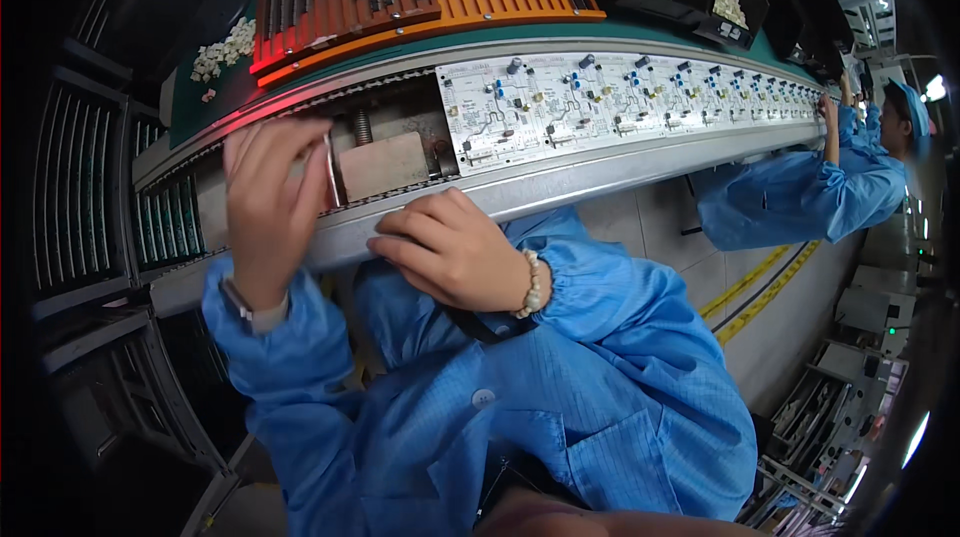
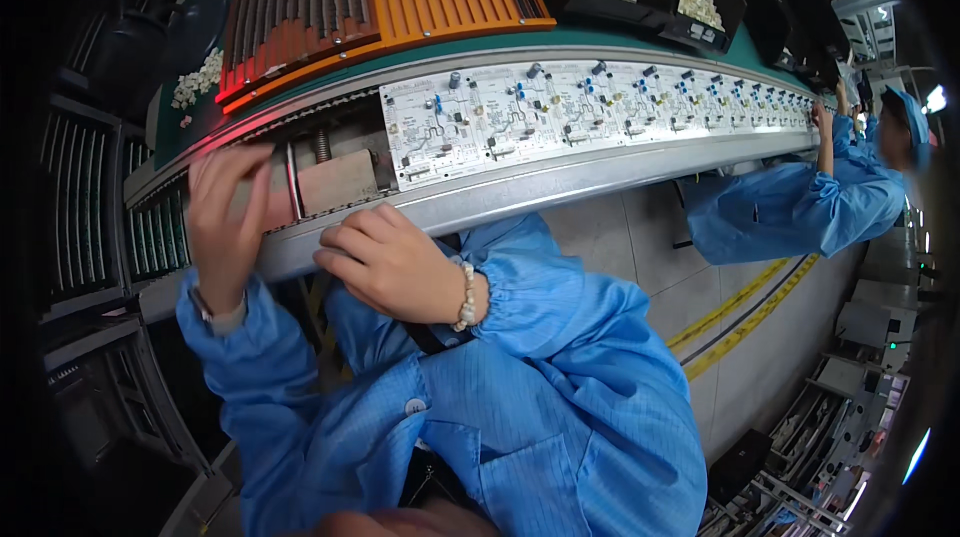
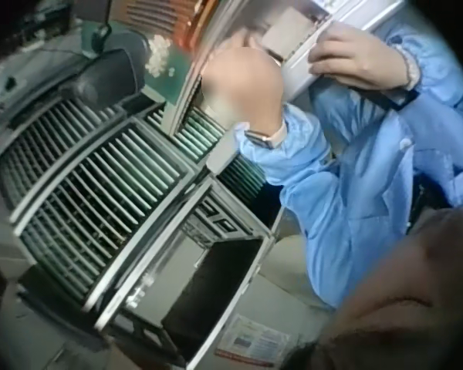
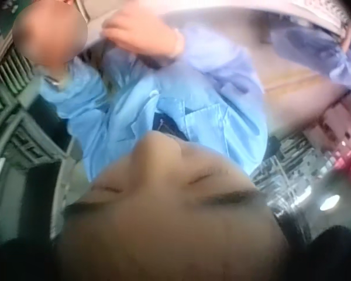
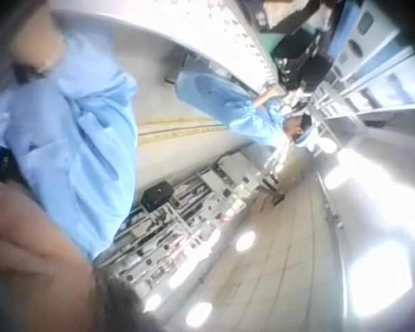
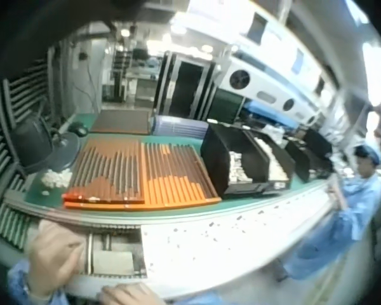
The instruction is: Manually populating a printed circuit board with electronic components.
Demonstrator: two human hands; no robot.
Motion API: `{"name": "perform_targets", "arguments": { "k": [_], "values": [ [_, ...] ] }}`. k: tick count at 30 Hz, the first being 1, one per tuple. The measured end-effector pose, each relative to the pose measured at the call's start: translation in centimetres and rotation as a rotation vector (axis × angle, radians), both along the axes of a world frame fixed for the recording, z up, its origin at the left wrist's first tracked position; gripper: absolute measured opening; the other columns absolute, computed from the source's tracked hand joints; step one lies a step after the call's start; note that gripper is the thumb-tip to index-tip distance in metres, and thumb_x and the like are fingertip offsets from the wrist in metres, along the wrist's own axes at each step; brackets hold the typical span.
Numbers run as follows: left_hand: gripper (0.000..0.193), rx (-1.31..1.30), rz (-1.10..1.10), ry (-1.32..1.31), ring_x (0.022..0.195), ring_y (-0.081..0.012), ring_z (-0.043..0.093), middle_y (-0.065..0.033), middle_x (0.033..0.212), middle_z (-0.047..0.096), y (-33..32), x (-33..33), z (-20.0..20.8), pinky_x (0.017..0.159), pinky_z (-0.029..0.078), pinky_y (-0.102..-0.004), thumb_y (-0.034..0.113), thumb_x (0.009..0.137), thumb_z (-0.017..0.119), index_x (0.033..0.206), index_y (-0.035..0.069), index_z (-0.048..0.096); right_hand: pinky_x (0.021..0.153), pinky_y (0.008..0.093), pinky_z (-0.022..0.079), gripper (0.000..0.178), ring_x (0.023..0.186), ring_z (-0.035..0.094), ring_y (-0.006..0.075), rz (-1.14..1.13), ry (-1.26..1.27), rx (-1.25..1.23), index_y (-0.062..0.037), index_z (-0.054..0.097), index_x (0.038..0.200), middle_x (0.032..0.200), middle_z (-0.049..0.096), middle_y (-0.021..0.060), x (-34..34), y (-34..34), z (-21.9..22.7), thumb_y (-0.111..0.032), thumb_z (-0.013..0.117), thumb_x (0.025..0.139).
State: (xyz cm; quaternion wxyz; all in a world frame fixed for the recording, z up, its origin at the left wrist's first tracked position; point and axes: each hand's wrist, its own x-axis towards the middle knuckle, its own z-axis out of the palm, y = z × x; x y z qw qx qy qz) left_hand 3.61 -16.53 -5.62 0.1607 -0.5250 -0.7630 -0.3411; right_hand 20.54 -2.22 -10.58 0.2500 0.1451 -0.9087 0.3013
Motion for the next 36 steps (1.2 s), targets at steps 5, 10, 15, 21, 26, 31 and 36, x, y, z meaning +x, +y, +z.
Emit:
{"name": "perform_targets", "arguments": {
  "k": [5,10,15,21,26,31,36],
  "values": [
    [0.012,0.316,0.539,-0.219,0.09,-0.0243,0.064,-0.0128,0.096,0.066,-12.9,5.3,-5.8,0.08,0.051,-0.0331,-0.008,0.092,0.061,0.102,-0.005,0.066,0.086,0.0358,0.045,0.053,0.103,0.062,0.0213,-0.057,0.094,0.137,-0.012,0.069,0.121,0.118,0.067,0.0036,0.2,-3.0,-1.3,-0.016,0.072,0.068],
    [0.012,0.582,0.925,-0.574,0.093,-0.0101,0.061,-0.0018,0.101,0.066,-22.2,9.7,-16.4,0.081,0.05,-0.0245,0.011,0.102,0.06,0.107,0.002,0.066,0.091,0.0379,0.042,0.048,0.104,0.063,0.0254,-0.089,0.016,0.183,-0.0125,0.075,0.11,0.118,0.069,0.0064,0.5,-4.0,-1.6,-0.009,0.073,0.062],
    [0.016,0.953,1.05,-0.877,0.08,-0.0089,0.061,-0.0012,0.091,0.068,-32.3,11.3,-34.4,0.074,0.05,-0.0251,0.012,0.102,0.057,0.105,0.0,0.067,0.097,0.0409,0.037,0.041,0.116,0.059,0.0268,-0.04,-0.024,0.263,-0.0144,0.076,0.108,0.124,0.067,0.0079,0.5,-6.4,-1.1,-0.006,0.073,0.067],
    [0.02,0.893,1.362,-1.127,0.077,-0.0131,0.064,-0.0032,0.086,0.069,-39.6,10.6,-50.9,0.071,0.053,-0.0289,0.02,0.096,0.064,0.099,0.001,0.071,0.103,0.0415,0.034,0.04,0.124,0.056,0.0314,-0.083,-0.084,0.365,-0.0161,0.077,0.107,0.134,0.062,0.0137,-0.8,-8.1,-1.9,-0.005,0.073,0.068],
    [0.02,0.694,1.411,-1.244,0.078,-0.0177,0.066,-0.0089,0.088,0.07,-48.3,6.1,-60.3,0.071,0.054,-0.0333,0.02,0.09,0.068,0.099,0.005,0.074,0.105,0.0435,0.032,0.036,0.127,0.052,0.0339,-0.15,-0.046,0.4,-0.0165,0.078,0.101,0.137,0.06,0.0187,-1.4,-8.9,-1.7,-0.004,0.073,0.068],
    [0.032,-0.193,1.547,-1.05,0.093,-0.0356,0.065,-0.018,0.105,0.069,-46.0,0.1,-68.1,0.082,0.053,-0.0464,0.029,0.087,0.068,0.109,0.008,0.071,0.1,0.0432,0.029,0.029,0.121,0.052,0.0296,-0.259,0.047,0.582,-0.0237,0.081,0.094,0.13,0.064,0.0166,-2.2,-11.0,-4.4,-0.017,0.073,0.067],
    [0.036,-0.1,1.651,-1.258,0.111,-0.0332,0.062,-0.0144,0.117,0.067,-50.6,-1.2,-69.8,0.093,0.052,-0.0447,0.034,0.091,0.062,0.115,0.009,0.07,0.104,0.0457,0.032,0.031,0.123,0.048,0.0369,-0.229,0.018,0.594,-0.0212,0.077,0.091,0.139,0.055,0.0226,-2.5,-12.2,-3.5,-0.006,0.073,0.065]
  ]
}}
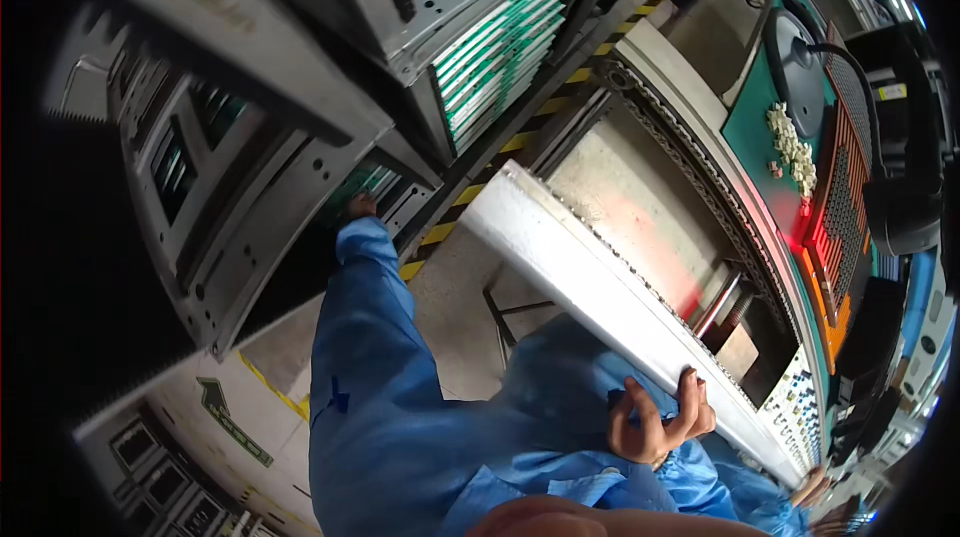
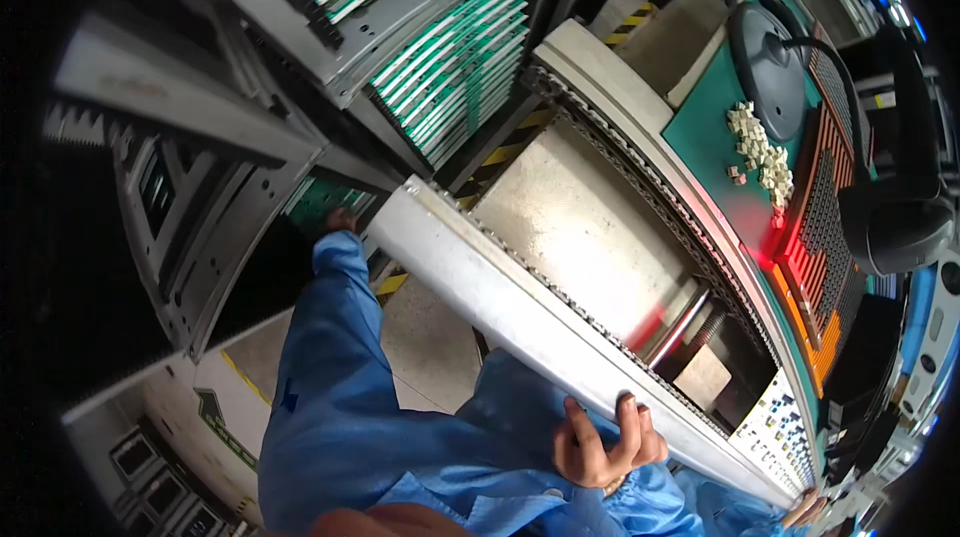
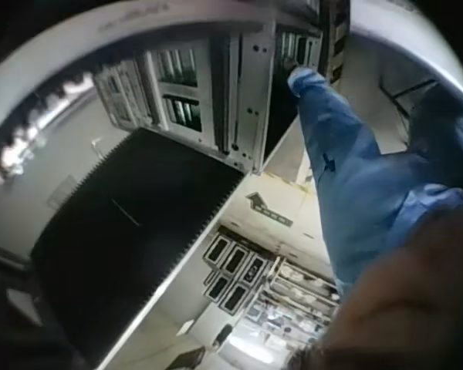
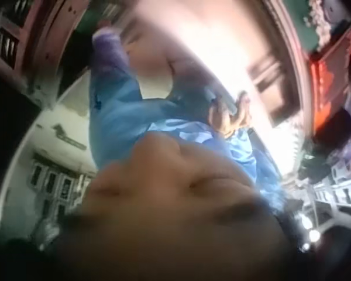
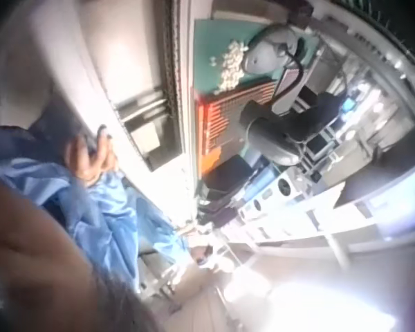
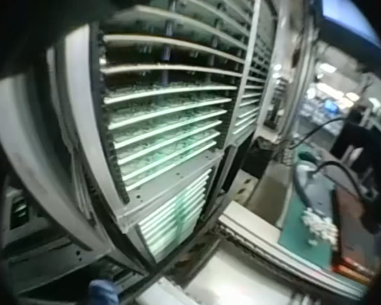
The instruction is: Manually populating a printed circuit board with electronic components.
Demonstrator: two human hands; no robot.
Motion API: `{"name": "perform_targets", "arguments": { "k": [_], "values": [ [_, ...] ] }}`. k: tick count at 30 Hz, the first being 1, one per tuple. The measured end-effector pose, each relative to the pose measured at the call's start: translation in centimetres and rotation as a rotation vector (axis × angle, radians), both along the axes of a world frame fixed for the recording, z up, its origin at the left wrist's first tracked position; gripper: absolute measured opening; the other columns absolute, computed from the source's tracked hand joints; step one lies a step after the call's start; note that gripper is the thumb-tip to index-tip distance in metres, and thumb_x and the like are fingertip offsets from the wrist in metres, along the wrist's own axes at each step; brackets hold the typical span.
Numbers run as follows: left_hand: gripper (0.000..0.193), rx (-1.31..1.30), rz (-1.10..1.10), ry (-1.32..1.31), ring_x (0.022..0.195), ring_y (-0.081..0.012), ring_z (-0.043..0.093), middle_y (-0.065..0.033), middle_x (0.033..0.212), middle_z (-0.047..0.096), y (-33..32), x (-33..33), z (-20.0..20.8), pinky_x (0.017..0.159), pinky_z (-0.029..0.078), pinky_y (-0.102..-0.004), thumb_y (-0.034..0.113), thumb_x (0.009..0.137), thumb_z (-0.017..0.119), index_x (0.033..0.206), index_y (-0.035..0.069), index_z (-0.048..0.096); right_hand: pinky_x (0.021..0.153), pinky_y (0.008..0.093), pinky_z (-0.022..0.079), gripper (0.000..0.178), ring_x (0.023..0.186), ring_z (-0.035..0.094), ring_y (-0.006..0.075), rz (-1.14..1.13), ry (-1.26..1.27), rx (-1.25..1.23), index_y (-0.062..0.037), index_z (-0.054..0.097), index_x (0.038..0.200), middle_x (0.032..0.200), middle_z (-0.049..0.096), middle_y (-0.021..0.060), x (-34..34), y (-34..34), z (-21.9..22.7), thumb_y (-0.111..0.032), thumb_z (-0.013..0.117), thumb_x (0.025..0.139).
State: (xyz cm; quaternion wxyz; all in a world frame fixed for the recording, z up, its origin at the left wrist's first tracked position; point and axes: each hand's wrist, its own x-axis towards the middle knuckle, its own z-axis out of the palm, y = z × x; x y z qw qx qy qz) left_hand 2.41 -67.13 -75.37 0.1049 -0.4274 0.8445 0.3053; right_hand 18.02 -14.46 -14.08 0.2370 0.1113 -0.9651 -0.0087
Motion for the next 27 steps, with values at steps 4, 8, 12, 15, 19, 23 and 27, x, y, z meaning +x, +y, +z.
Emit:
{"name": "perform_targets", "arguments": {
  "k": [4,8,12,15,19,23,27],
  "values": [
    [0.035,0.166,0.019,0.035,0.11,-0.032,0.062,-0.0134,0.116,0.067,-0.2,0.3,-3.4,0.093,0.052,-0.0438,0.035,0.092,0.061,0.115,0.009,0.069,0.101,0.0453,0.032,0.025,0.122,0.048,0.0375,0.04,-0.049,0.021,-0.0217,0.077,0.085,0.137,0.056,0.0229,-0.5,-0.3,-0.5,-0.009,0.077,0.064],
    [0.035,0.378,0.081,0.112,0.11,-0.0303,0.061,-0.0121,0.114,0.067,-3.5,-6.1,-2.6,0.092,0.051,-0.0425,0.035,0.093,0.06,0.115,0.009,0.069,0.101,0.0462,0.033,0.025,0.122,0.048,0.0374,0.04,0.001,0.03,-0.0226,0.076,0.083,0.137,0.055,0.0218,-0.9,-1.5,0.2,-0.011,0.081,0.061],
    [0.034,0.601,0.174,0.135,0.109,-0.0287,0.061,-0.0108,0.113,0.067,-1.6,-0.9,-5.0,0.091,0.051,-0.0413,0.036,0.094,0.059,0.114,0.009,0.068,0.101,0.0473,0.035,0.027,0.122,0.048,0.037,0.034,-0.023,0.02,-0.0229,0.076,0.081,0.137,0.054,0.021,-1.2,-2.1,-0.3,-0.012,0.083,0.058],
    [0.034,0.717,0.258,0.165,0.109,-0.0274,0.061,-0.0098,0.111,0.067,-2.9,-1.1,-3.5,0.09,0.051,-0.0403,0.036,0.095,0.059,0.114,0.009,0.067,0.095,0.0397,0.035,0.028,0.118,0.049,0.0255,-0.023,0.004,0.014,-0.0361,0.079,0.086,0.128,0.059,0.0067,-1.1,-2.0,0.2,-0.023,0.081,0.062],
    [0.034,0.9,0.375,0.194,0.109,-0.0258,0.06,-0.0085,0.11,0.067,7.4,11.8,-5.0,0.09,0.051,-0.0391,0.037,0.096,0.058,0.114,0.009,0.066,0.101,0.0478,0.037,0.03,0.12,0.047,0.0357,0.006,-0.005,0.011,-0.0233,0.077,0.083,0.137,0.055,0.0199,-1.2,-2.2,0.2,-0.013,0.084,0.056],
    [0.034,1.019,0.532,0.248,0.108,-0.0241,0.06,-0.0072,0.108,0.067,16.7,18.3,-2.7,0.089,0.051,-0.0378,0.038,0.097,0.057,0.113,0.009,0.066,0.101,0.0456,0.035,0.03,0.119,0.048,0.0344,0.048,-0.054,-0.016,-0.0246,0.078,0.085,0.137,0.056,0.0191,-0.7,-1.6,0.2,-0.015,0.082,0.057],
    [0.034,1.162,0.623,0.309,0.108,-0.0225,0.06,-0.0059,0.107,0.067,29.0,28.7,1.2,0.088,0.05,-0.0366,0.038,0.098,0.056,0.113,0.009,0.065,0.102,0.044,0.031,0.029,0.122,0.049,0.0318,0.024,-0.018,-0.04,-0.0246,0.079,0.089,0.136,0.058,0.0162,-1.5,-1.8,0.0,-0.017,0.082,0.061]
  ]
}}
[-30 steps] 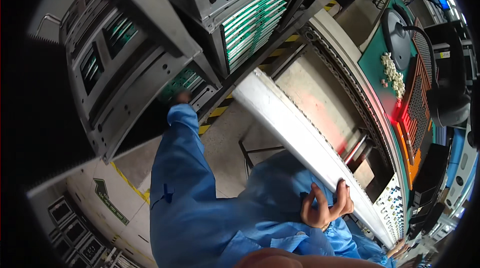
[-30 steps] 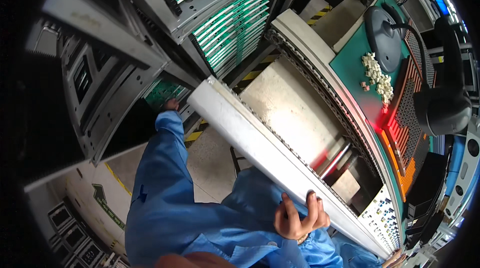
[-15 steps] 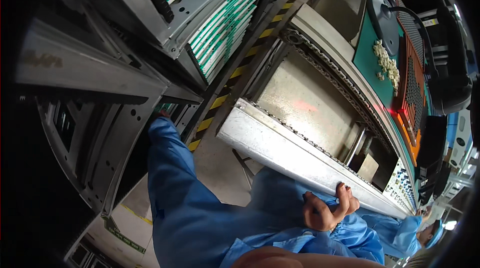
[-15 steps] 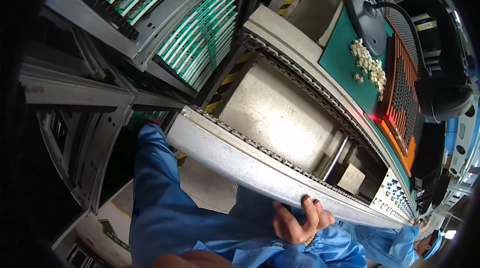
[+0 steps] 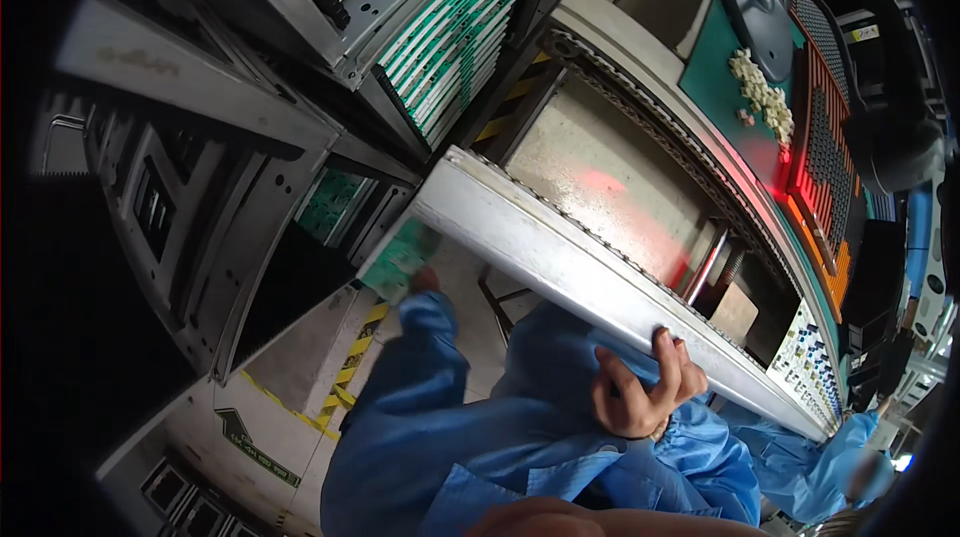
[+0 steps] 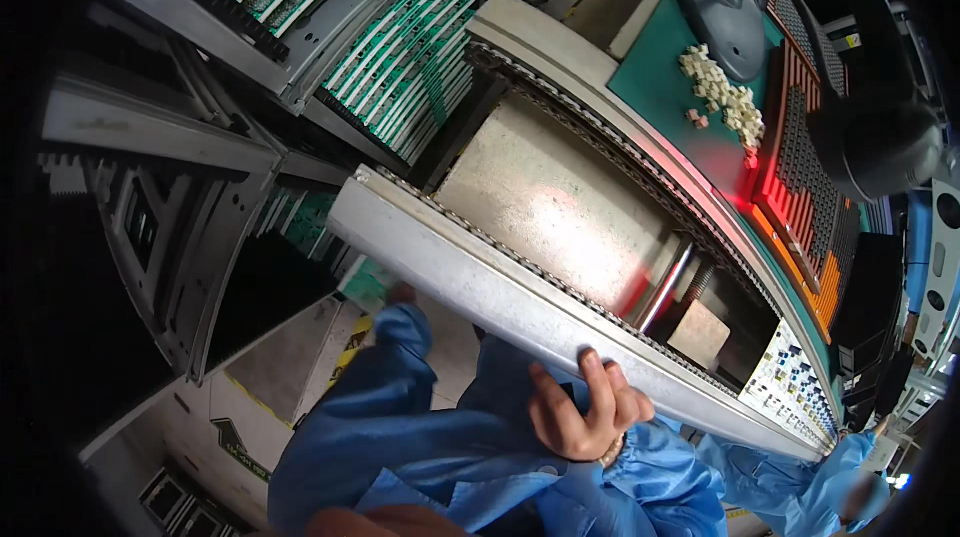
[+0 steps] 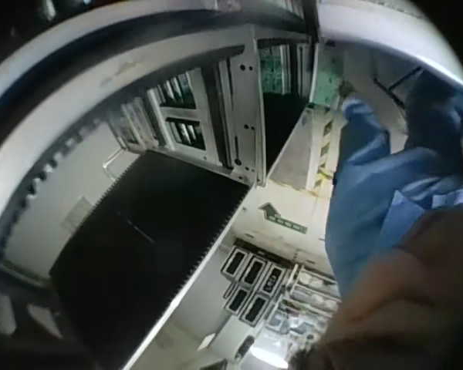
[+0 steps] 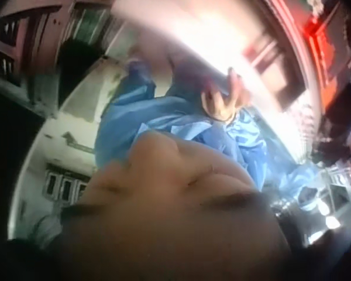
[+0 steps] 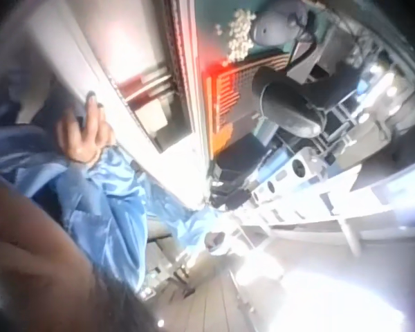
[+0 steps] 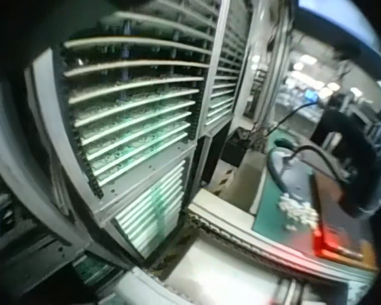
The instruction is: Manually populating a printed circuit board with electronic components.
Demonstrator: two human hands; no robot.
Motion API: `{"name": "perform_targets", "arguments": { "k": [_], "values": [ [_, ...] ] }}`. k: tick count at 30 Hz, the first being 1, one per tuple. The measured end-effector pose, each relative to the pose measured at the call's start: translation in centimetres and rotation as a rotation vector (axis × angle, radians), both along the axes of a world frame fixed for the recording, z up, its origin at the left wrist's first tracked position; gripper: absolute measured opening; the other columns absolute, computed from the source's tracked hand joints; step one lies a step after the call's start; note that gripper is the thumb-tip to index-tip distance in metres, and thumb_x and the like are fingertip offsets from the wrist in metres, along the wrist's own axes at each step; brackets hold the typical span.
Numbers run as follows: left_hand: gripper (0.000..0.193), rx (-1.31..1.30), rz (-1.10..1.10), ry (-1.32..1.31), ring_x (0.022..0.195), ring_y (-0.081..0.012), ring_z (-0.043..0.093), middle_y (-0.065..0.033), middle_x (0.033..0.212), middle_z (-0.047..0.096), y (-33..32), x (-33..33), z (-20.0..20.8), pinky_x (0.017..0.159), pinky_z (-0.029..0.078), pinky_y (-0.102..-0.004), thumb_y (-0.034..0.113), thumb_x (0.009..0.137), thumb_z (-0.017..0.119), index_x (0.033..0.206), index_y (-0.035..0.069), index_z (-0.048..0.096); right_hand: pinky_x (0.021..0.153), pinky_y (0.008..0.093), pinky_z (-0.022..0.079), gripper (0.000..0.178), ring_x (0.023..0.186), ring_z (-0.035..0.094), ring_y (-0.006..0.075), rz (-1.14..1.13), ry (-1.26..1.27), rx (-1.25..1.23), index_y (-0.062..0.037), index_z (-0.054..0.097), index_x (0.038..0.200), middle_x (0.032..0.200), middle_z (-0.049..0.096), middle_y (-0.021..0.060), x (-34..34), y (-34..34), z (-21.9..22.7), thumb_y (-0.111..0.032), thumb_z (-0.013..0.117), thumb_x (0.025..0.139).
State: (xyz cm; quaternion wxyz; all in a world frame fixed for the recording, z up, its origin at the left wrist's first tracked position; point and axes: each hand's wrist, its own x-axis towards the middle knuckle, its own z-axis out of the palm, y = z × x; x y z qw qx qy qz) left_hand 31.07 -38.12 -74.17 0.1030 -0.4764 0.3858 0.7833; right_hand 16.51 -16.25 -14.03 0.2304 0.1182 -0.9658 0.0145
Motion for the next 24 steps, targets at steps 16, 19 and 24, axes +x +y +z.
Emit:
{"name": "perform_targets", "arguments": {
  "k": [16,19,24],
  "values": [
    [0.055,1.366,-0.131,0.699,0.059,-0.0142,0.048,-0.0028,0.075,0.052,-5.3,-12.2,44.4,0.061,0.041,-0.0302,0.058,0.087,0.067,0.089,0.005,0.051,0.102,0.0433,0.036,0.033,0.133,0.051,0.0326,0.348,-0.093,-0.273,-0.0118,0.071,0.11,0.148,0.052,0.0168,-0.7,2.2,0.9,-0.015,0.074,0.077],
    [0.065,1.282,-0.64,0.853,0.061,-0.0211,0.055,-0.0054,0.074,0.056,-4.1,-14.4,49.6,0.057,0.045,-0.0339,0.067,0.083,0.064,0.091,0.004,0.054,0.102,0.044,0.038,0.036,0.132,0.052,0.0327,0.511,-0.169,-0.531,-0.0093,0.069,0.113,0.145,0.053,0.0171,-0.6,3.0,1.8,-0.014,0.075,0.077],
    [0.065,1.342,-0.934,0.804,0.05,-0.0208,0.055,-0.0054,0.07,0.056,4.2,-15.5,57.5,0.042,0.045,-0.0312,0.067,0.081,0.066,0.088,0.004,0.053,0.096,0.0378,0.052,0.059,0.12,0.061,0.032,0.572,-0.352,-1.059,-0.0014,0.046,0.141,0.14,0.053,0.0199,-0.7,5.9,4.6,-0.008,0.072,0.088]
  ]
}}
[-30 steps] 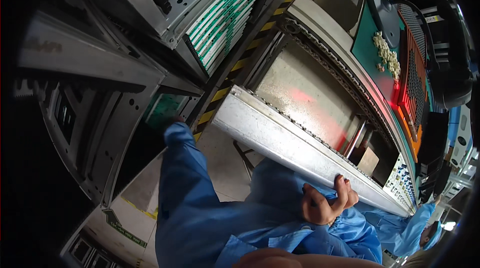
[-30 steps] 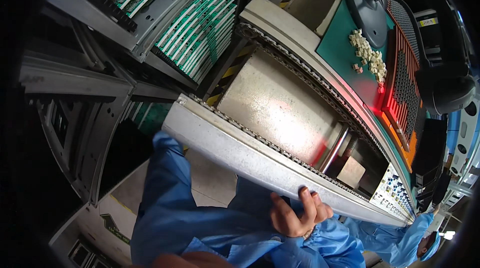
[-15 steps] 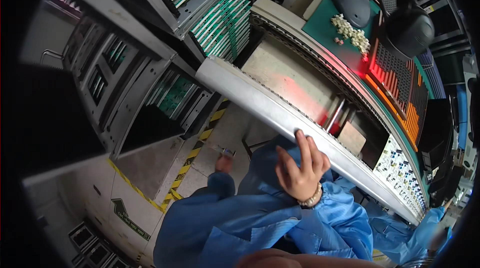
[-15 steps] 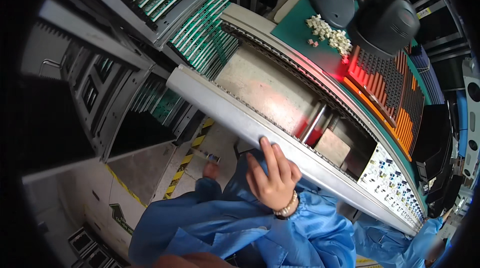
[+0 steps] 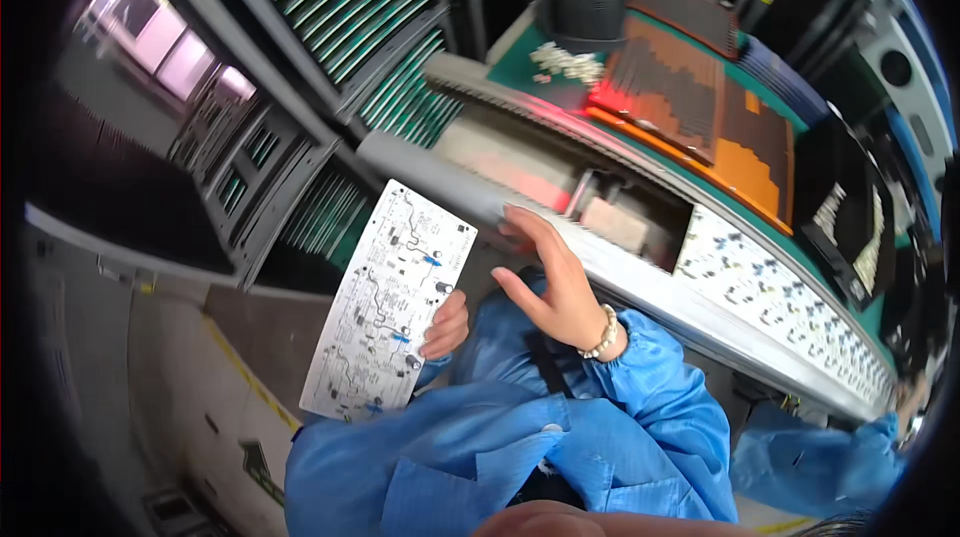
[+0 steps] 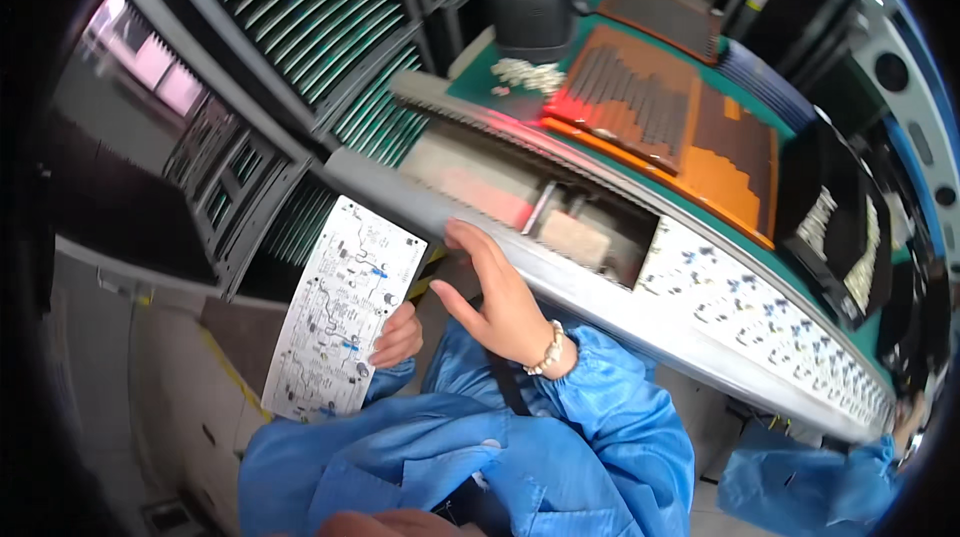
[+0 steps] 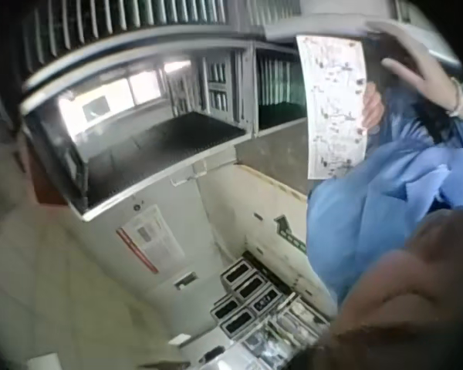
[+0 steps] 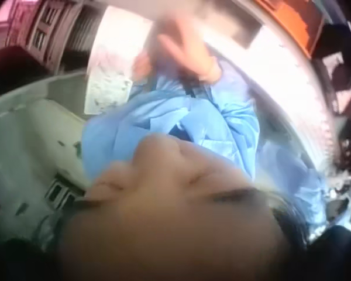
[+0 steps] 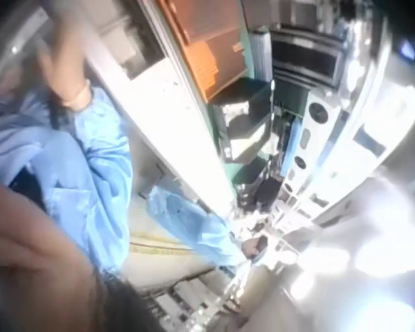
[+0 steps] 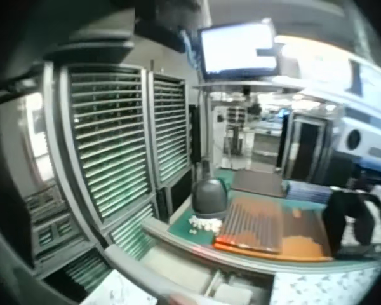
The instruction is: Manually populating a printed circuit board with electronic components.
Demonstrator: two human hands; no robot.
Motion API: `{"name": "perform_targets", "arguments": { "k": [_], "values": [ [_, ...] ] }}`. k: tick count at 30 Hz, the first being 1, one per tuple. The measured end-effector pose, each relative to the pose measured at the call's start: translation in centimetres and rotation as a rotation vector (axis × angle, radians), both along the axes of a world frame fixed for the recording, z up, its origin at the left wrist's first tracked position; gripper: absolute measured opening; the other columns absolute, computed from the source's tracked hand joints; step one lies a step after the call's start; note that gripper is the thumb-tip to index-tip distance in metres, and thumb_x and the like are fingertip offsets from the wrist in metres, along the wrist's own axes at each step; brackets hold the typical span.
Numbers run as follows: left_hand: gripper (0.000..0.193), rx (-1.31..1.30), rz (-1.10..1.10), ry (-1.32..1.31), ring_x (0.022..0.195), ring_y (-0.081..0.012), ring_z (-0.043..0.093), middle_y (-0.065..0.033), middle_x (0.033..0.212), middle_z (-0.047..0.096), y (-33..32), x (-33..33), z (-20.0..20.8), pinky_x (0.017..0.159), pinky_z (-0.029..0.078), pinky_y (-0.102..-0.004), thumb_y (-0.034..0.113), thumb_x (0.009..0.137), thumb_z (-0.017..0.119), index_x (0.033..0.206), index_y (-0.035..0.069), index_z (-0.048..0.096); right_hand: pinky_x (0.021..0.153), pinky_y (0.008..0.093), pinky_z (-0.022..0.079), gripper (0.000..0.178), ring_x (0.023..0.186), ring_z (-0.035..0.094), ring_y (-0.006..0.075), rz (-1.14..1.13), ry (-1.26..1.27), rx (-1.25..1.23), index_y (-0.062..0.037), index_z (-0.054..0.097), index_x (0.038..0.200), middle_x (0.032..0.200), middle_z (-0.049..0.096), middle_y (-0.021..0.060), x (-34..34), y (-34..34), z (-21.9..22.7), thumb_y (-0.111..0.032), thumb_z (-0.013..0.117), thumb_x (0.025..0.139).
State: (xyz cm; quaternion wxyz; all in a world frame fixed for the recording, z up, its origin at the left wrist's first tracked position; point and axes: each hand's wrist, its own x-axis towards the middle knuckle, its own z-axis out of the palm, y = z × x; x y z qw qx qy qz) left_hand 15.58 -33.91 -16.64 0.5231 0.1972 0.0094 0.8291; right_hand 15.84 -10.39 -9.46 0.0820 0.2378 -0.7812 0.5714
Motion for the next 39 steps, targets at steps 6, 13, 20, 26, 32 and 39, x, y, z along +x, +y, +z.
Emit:
{"name": "perform_targets", "arguments": {
  "k": [6,13,20,26,32,39],
  "values": [
    [0.043,0.049,0.356,0.196,0.075,-0.028,0.055,-0.0114,0.085,0.057,1.9,-6.1,5.4,0.063,0.046,-0.0394,0.045,0.092,0.063,0.092,0.002,0.054,0.079,0.0318,0.057,0.045,0.098,0.071,0.0202,0.143,-0.466,-0.073,0.0024,0.047,0.137,0.122,0.063,0.0148,0.2,4.6,2.9,-0.021,0.061,0.101],
    [0.034,-0.093,0.908,0.5,0.08,-0.0224,0.052,-0.0092,0.094,0.054,-0.8,-16.5,3.0,0.083,0.047,-0.0362,0.034,0.091,0.068,0.103,0.006,0.051,0.075,0.0344,0.061,0.067,0.094,0.073,0.0287,0.669,-1.078,-0.461,0.0068,0.052,0.127,0.107,0.07,0.0224,0.5,6.7,4.6,-0.055,0.035,0.106],
    [0.024,-0.646,1.26,0.626,0.105,-0.0274,0.062,-0.0072,0.1,0.056,3.4,-13.3,6.0,0.103,0.046,-0.0468,0.023,0.093,0.068,0.106,0.009,0.054,0.085,0.0347,0.064,0.043,0.108,0.07,0.0322,0.45,-1.111,-0.851,0.0109,0.045,0.135,0.124,0.063,0.0278,-4.2,8.4,5.4,-0.019,0.053,0.104],
    [0.044,-0.686,1.33,0.634,0.126,-0.0302,0.058,-0.0157,0.137,0.058,2.6,-15.2,4.4,0.112,0.042,-0.0464,0.03,0.098,0.062,0.132,0.003,0.053,0.099,0.034,0.059,0.036,0.118,0.064,0.033,0.228,-0.944,-0.939,0.019,0.044,0.131,0.132,0.058,0.0265,-8.0,7.8,6.6,-0.004,0.047,0.103],
    [0.053,-0.771,1.286,0.373,0.136,-0.031,0.048,-0.0165,0.145,0.051,1.7,-14.7,4.4,0.119,0.035,-0.0472,-0.002,0.09,0.057,0.142,-0.001,0.047,0.086,0.0385,0.064,0.031,0.102,0.071,0.0375,0.057,-0.811,-0.875,0.0114,0.047,0.13,0.118,0.065,0.0284,-12.3,7.0,4.7,-0.001,0.046,0.102],
    [0.055,-0.24,0.972,0.059,0.139,-0.0371,0.041,-0.0221,0.144,0.049,0.4,-17.6,6.7,0.124,0.024,-0.0514,-0.001,0.087,0.051,0.141,-0.007,0.043,0.081,0.0334,0.064,0.028,0.096,0.073,0.0282,-0.003,-0.664,-0.885,0.0038,0.05,0.128,0.115,0.067,0.0208,-16.5,6.2,3.1,-0.006,0.054,0.102]
  ]
}}
